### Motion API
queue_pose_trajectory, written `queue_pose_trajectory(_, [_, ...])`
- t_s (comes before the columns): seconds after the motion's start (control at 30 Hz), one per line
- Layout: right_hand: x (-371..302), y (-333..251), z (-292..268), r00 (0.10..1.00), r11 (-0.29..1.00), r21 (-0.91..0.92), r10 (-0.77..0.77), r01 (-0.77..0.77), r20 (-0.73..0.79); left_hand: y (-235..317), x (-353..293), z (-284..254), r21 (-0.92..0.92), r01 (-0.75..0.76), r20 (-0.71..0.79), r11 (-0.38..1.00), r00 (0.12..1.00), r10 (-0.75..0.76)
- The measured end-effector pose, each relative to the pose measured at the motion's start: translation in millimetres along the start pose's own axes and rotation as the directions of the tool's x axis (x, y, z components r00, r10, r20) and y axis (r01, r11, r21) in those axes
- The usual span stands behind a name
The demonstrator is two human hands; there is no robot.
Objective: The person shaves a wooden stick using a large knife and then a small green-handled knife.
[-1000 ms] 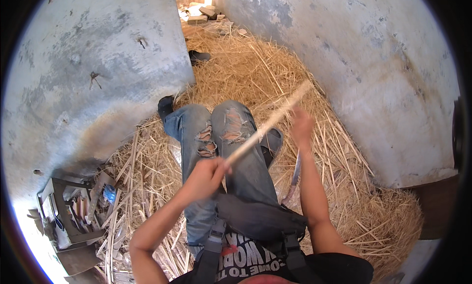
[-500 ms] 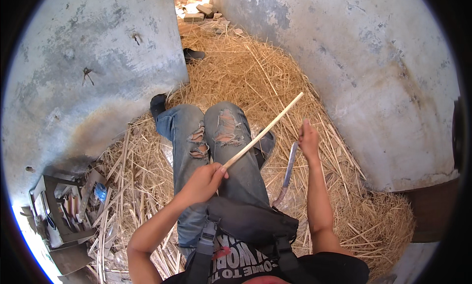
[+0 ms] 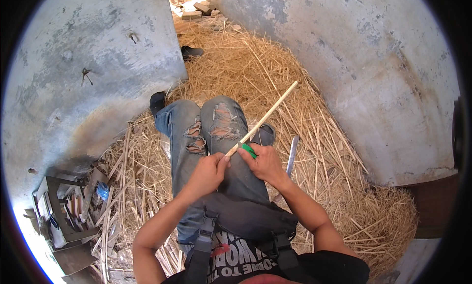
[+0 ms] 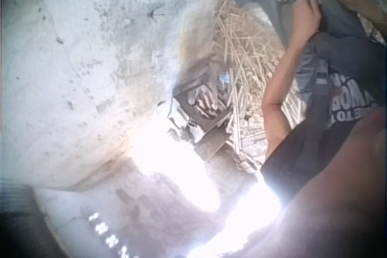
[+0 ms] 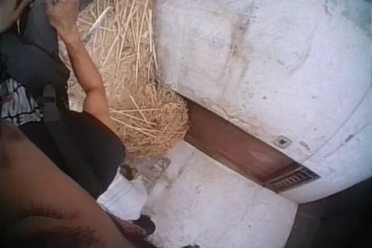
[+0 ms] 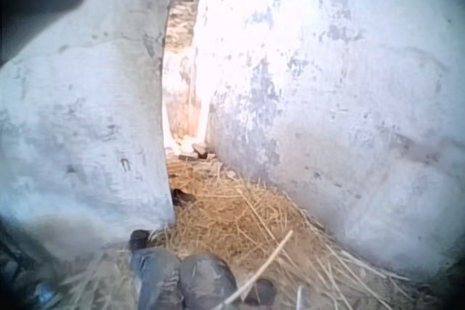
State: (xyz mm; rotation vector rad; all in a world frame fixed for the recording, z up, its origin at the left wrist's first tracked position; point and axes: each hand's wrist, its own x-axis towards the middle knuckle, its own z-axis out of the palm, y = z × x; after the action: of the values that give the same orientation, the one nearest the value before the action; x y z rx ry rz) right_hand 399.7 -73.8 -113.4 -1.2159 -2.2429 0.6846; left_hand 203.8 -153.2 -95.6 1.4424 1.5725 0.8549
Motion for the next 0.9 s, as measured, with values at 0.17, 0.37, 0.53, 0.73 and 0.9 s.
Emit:
queue_pose_trajectory(0.17, [10, 8, 2, 0.999, 0.993, -0.112, 0.021, -0.024, -0.024, -4, -4, 1, -0.021, -0.016, -0.050, 1.000, 0.999, 0.015])
queue_pose_trajectory(0.37, [45, 173, -80, 0.663, 0.757, 0.162, 0.638, -0.633, -0.391, -10, -30, -19, 0.009, 0.037, 0.121, 0.999, 0.992, -0.038])
queue_pose_trajectory(0.53, [20, 186, -114, 0.779, 0.880, 0.227, 0.475, -0.417, -0.409, -21, -39, -22, -0.074, 0.116, 0.114, 0.991, 0.988, -0.107])
queue_pose_trajectory(0.73, [3, 60, -60, 0.954, 0.939, 0.290, 0.241, -0.184, -0.177, 10, -4, -9, -0.148, 0.186, 0.179, 0.971, 0.971, -0.159])
queue_pose_trajectory(0.9, [1, 9, -32, 0.991, 0.962, 0.240, 0.120, -0.130, 0.055, 13, 14, 0, -0.045, 0.075, 0.133, 0.996, 0.989, -0.069])
